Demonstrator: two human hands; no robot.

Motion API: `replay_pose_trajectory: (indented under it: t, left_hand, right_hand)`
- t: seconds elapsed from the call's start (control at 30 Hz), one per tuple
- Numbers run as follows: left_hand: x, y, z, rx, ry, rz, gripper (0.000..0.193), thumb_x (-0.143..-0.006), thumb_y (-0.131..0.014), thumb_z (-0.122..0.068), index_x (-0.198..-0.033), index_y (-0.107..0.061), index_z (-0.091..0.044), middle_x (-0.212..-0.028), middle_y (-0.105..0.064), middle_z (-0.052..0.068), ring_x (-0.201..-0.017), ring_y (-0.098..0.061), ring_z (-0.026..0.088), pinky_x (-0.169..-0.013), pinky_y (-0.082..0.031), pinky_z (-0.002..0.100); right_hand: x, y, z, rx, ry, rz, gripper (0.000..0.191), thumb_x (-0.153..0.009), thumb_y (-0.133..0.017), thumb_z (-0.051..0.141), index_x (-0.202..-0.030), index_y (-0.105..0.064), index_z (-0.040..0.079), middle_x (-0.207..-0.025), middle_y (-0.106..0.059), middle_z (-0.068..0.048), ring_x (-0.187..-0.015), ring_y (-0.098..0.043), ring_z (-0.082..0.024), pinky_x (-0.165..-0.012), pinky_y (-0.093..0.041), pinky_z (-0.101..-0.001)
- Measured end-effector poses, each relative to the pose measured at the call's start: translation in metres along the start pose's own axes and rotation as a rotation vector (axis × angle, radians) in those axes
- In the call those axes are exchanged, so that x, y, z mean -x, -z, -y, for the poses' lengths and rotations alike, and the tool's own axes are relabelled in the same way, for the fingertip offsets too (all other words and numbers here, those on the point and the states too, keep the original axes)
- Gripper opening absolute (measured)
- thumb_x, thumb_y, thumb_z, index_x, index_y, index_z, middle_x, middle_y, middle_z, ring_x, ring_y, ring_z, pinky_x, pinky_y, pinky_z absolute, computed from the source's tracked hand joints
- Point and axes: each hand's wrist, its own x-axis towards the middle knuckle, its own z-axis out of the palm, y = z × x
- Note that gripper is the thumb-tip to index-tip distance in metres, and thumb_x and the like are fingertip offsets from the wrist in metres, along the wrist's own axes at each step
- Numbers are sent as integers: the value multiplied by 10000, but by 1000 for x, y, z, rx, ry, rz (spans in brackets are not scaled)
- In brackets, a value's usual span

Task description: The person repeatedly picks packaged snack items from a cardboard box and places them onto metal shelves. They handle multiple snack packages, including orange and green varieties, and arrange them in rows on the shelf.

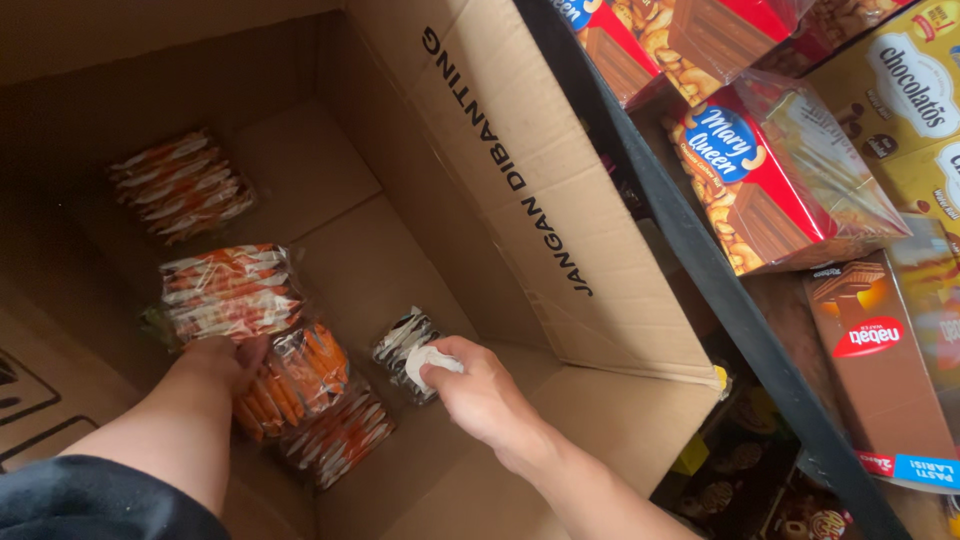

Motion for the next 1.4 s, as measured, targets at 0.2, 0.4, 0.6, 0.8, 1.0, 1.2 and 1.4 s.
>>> replay_pose_trajectory:
  t: [0.2, 0.4, 0.6, 0.8, 1.0, 1.2, 1.4]
  left_hand:
    - [0, 5, -3, 59, -18, 44, 199, -980, -595, -140, -1174, -638, -127, -1085, -707, 85, -1016, -704, 234, -748, -639, 324]
    - [36, -13, 4, -199, -720, 2, 199, -937, -585, -120, -1127, -641, -113, -1090, -688, 45, -919, -641, 156, -738, -549, 302]
    - [85, -39, 5, -265, -1123, 83, 217, -975, -571, -150, -874, -598, 40, -860, -644, 119, -747, -553, 184, -690, -454, 365]
    - [144, -35, 17, -316, -1407, -8, 237, -994, -574, -157, -847, -609, 25, -779, -636, 103, -723, -565, 190, -708, -458, 364]
    - [237, -31, 42, -192, -1321, 142, 284, -982, -622, -215, -831, -586, 23, -809, -630, 92, -769, -552, 161, -711, -463, 325]
    - [343, -29, 69, 72, -1048, 506, 357, -897, -659, -198, -1149, -466, -34, -1186, -535, 145, -1006, -537, 177, -842, -473, 340]
    - [448, -3, 121, -39, -349, 1249, 683, -853, -426, -408, -1371, -515, 29, -1340, -630, 198, -1162, -642, 318, -1045, -452, 482]
  right_hand:
    - [2, 4, 2, -3, -27, 4, 438, -911, -600, 280, -1316, -635, 118, -960, -692, -32, -770, -569, -134, -695, -490, -293]
    - [18, 15, 10, -47, -36, -10, 409, -902, -603, 270, -1296, -635, 162, -1006, -686, -31, -823, -603, -117, -695, -509, -304]
    - [39, 34, 22, -142, 26, -21, 399, -882, -592, 246, -1274, -631, 178, -1046, -712, 0, -869, -650, -118, -689, -510, -310]
    - [73, 56, 24, -247, 99, -41, 376, -887, -607, 267, -1230, -703, 148, -1033, -723, -8, -865, -642, -105, -693, -517, -289]
    - [118, 84, 16, -414, 245, -174, 341, -888, -628, 228, -1186, -705, 82, -1028, -743, -24, -839, -654, -113, -675, -519, -285]
    - [184, 119, 9, -685, 347, -268, 315, -864, -681, 208, -1154, -668, 84, -1066, -729, -55, -921, -690, -157, -762, -554, -329]
    - [273, 148, -15, -949, 408, -370, 265, -885, -666, 242, -1099, -620, 93, -1088, -700, -70, -1029, -703, -231, -818, -574, -428]
